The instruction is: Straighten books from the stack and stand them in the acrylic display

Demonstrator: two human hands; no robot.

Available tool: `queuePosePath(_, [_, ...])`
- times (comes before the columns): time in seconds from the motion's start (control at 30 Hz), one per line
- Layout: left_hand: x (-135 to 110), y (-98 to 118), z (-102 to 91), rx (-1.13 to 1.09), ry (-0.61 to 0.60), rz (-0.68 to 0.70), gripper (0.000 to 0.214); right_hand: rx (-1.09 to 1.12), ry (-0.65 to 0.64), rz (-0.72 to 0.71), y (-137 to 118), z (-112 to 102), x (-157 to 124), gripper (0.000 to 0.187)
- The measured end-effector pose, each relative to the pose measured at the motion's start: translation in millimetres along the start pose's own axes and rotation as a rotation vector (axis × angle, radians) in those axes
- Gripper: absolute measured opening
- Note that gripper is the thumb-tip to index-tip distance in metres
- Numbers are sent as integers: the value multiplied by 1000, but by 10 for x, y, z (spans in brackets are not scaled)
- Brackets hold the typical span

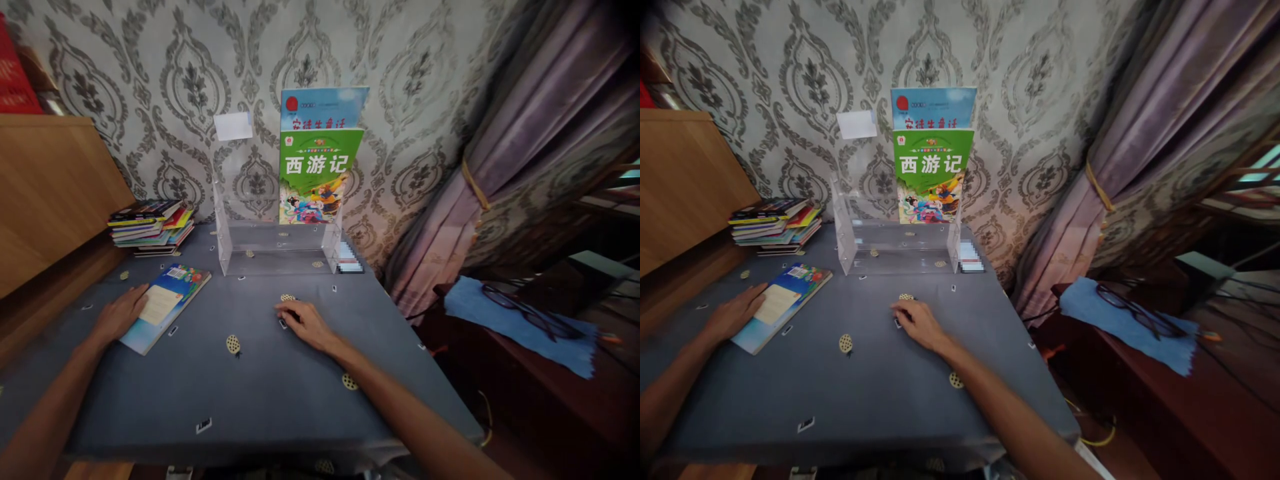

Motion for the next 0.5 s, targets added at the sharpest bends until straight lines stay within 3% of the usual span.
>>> queuePosePath(0.5, [-199,283,-4,5,45,192,66,48,20,68,16,-34,2,28])
Point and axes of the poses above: each hand's wrist, its own x-axis towards the middle knuckle, its own z-axis out of the palm, y = z × x, the point moved 9 cm from there along x, towards the middle knuckle, and after that the axes turned 4 degrees about -z, right-handed, at the moved point
